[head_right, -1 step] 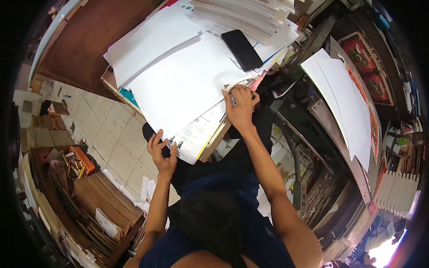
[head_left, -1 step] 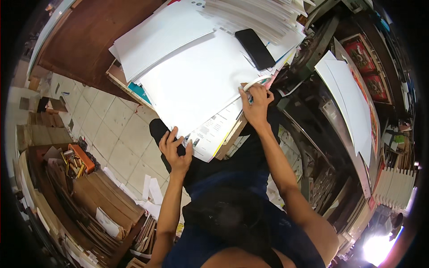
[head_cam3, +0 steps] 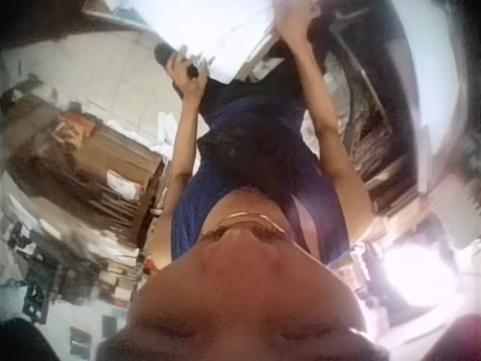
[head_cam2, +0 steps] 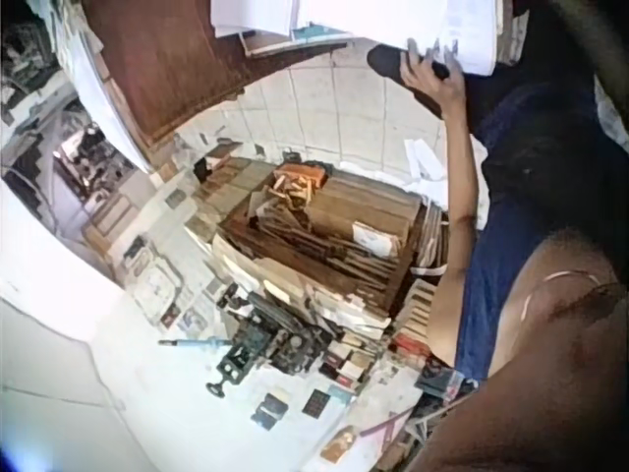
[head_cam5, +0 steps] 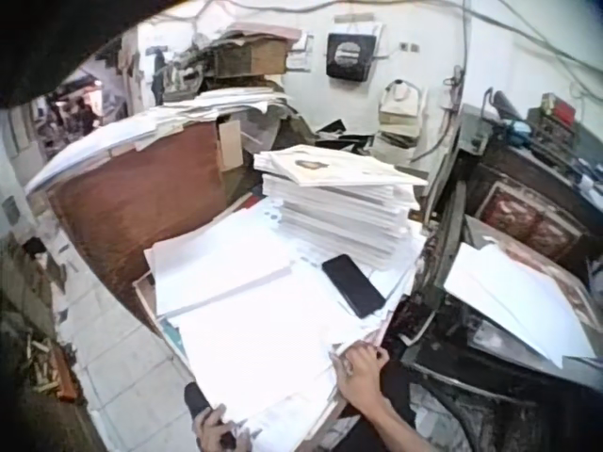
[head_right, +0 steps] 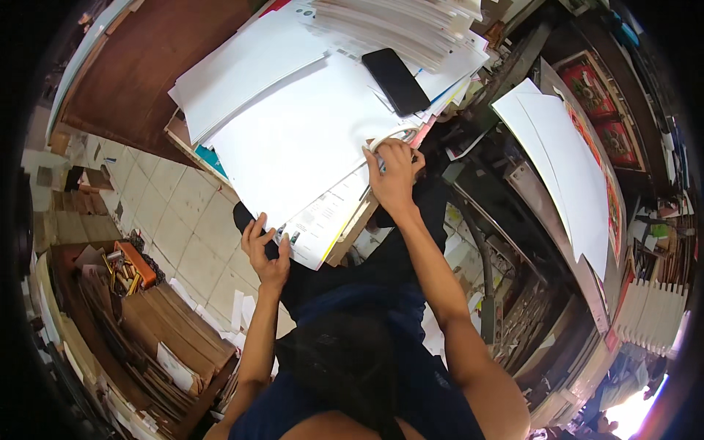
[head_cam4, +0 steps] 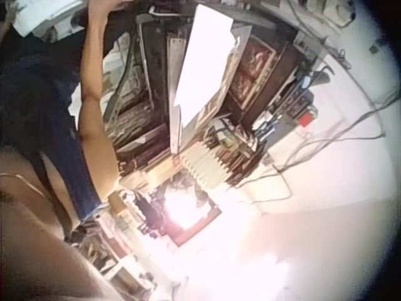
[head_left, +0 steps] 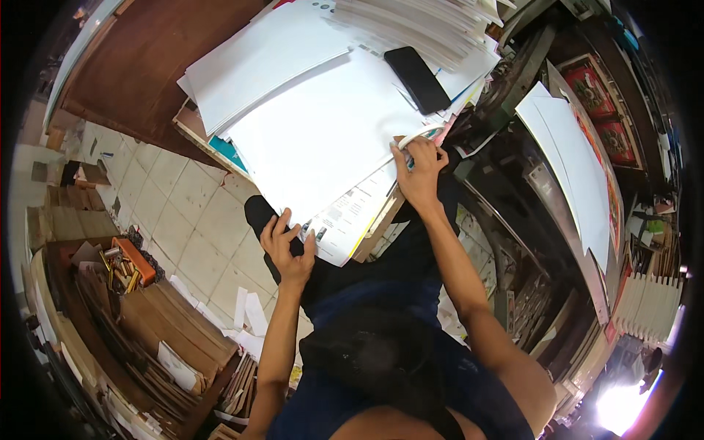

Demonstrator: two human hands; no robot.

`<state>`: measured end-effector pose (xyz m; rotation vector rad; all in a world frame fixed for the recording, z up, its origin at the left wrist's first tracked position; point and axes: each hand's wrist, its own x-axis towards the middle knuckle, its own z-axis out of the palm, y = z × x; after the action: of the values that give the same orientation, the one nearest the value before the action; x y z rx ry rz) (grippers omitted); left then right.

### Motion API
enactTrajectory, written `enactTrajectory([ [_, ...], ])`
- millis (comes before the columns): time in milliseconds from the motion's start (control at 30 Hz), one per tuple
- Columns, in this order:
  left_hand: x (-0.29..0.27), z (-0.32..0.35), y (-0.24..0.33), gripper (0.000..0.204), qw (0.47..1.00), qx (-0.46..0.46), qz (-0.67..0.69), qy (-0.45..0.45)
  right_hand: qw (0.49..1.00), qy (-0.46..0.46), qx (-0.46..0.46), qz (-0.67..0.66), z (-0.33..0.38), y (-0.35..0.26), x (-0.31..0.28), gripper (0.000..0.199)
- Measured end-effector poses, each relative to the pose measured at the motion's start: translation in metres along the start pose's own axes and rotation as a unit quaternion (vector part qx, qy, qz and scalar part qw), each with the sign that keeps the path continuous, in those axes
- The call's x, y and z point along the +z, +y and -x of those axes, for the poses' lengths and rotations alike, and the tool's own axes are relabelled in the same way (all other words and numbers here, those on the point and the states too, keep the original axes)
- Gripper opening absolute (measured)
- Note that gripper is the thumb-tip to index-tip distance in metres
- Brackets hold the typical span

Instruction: The person applies a roll of white tape to the edges of paper sheets and places them into a stack on a workspace.

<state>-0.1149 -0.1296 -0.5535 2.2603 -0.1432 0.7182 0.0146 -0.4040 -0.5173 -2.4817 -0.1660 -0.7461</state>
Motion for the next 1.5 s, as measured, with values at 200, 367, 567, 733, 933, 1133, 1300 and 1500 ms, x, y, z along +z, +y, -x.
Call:
enactTrajectory([
  [200,-0.001,-0.001,0.001,0.023,1.000,-0.004,0.005,-0.004,1.000,0.015,-0.014,0.009,-0.002,0.000,-0.001,0.011],
  [367,-0.001,0.000,0.001,0.024,1.000,-0.005,0.001,-0.008,1.000,0.005,-0.009,0.004,-0.002,0.000,0.000,0.012],
  [567,0.000,0.000,0.000,0.024,1.000,-0.002,0.003,-0.008,1.000,-0.008,-0.006,0.002,-0.001,0.002,0.001,0.013],
  [733,0.000,0.000,0.000,0.023,1.000,-0.001,0.001,-0.009,1.000,0.016,-0.016,0.001,-0.003,-0.001,0.000,0.014],
  [933,0.000,0.001,-0.001,0.022,1.000,-0.004,0.006,-0.008,1.000,0.008,-0.015,0.003,-0.003,-0.002,0.000,0.012],
  [1133,-0.010,-0.005,0.000,0.017,1.000,0.003,-0.016,-0.011,1.000,-0.001,-0.006,0.009,-0.004,-0.002,0.000,0.012],
  [1300,-0.031,-0.057,0.057,0.019,0.989,-0.031,0.089,0.118,0.997,-0.066,0.008,0.048,0.008,-0.030,-0.007,0.012],
  [1500,0.032,-0.075,0.072,0.046,0.967,-0.021,-0.140,-0.211,0.998,-0.034,0.015,-0.052,0.061,-0.098,-0.010,0.010],
])
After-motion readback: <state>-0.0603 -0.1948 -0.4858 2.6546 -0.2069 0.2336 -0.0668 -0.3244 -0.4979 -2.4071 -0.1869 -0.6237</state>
